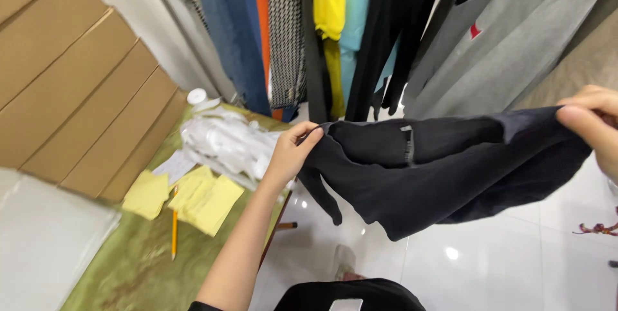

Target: The person takes several shirts from a clothing rack, including a dark green shirt, a yellow shirt, a black shirt, and a light blue shirt. They fold each shirt by hand on a table and place them in a neat stack.

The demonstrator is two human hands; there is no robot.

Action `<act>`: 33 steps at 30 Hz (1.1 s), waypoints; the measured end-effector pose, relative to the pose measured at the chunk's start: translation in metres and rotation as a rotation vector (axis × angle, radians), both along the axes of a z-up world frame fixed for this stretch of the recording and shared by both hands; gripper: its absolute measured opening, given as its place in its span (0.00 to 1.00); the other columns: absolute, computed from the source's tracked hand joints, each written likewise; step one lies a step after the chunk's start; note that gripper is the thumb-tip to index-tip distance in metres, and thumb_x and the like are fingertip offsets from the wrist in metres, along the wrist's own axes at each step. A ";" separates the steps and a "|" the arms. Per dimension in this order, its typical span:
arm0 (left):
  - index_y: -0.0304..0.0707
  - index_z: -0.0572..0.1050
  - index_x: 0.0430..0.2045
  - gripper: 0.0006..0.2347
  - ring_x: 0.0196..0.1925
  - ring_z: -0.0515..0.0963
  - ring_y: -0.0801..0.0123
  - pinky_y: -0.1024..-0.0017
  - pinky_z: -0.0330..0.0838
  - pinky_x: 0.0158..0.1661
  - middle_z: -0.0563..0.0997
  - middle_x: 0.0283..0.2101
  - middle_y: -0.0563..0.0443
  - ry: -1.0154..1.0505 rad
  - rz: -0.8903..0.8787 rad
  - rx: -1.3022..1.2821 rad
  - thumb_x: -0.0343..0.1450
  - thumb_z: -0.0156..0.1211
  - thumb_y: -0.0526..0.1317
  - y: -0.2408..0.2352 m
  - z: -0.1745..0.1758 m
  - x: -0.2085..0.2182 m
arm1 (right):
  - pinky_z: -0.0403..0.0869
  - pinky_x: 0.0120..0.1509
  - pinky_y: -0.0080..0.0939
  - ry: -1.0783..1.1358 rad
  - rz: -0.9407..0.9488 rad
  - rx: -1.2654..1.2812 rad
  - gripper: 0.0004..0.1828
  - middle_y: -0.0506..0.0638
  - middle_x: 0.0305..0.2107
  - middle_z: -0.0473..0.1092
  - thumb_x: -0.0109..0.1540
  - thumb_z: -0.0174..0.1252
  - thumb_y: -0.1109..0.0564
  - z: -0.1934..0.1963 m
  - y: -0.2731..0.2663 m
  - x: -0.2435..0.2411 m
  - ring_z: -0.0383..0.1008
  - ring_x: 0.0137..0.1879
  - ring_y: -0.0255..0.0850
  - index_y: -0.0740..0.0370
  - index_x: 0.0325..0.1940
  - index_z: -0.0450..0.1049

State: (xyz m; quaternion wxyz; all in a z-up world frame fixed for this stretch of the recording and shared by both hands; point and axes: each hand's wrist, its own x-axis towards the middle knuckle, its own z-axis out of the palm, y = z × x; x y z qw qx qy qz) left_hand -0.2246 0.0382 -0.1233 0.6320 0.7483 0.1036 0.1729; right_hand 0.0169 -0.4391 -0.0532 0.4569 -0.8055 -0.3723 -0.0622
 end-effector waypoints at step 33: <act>0.43 0.71 0.39 0.07 0.40 0.74 0.82 0.80 0.68 0.47 0.75 0.34 0.58 -0.489 0.042 -0.530 0.84 0.48 0.42 -0.154 0.047 -0.379 | 0.66 0.72 0.60 -0.351 0.878 0.348 0.24 0.60 0.54 0.67 0.70 0.59 0.50 0.039 0.241 -0.483 0.68 0.64 0.61 0.66 0.64 0.64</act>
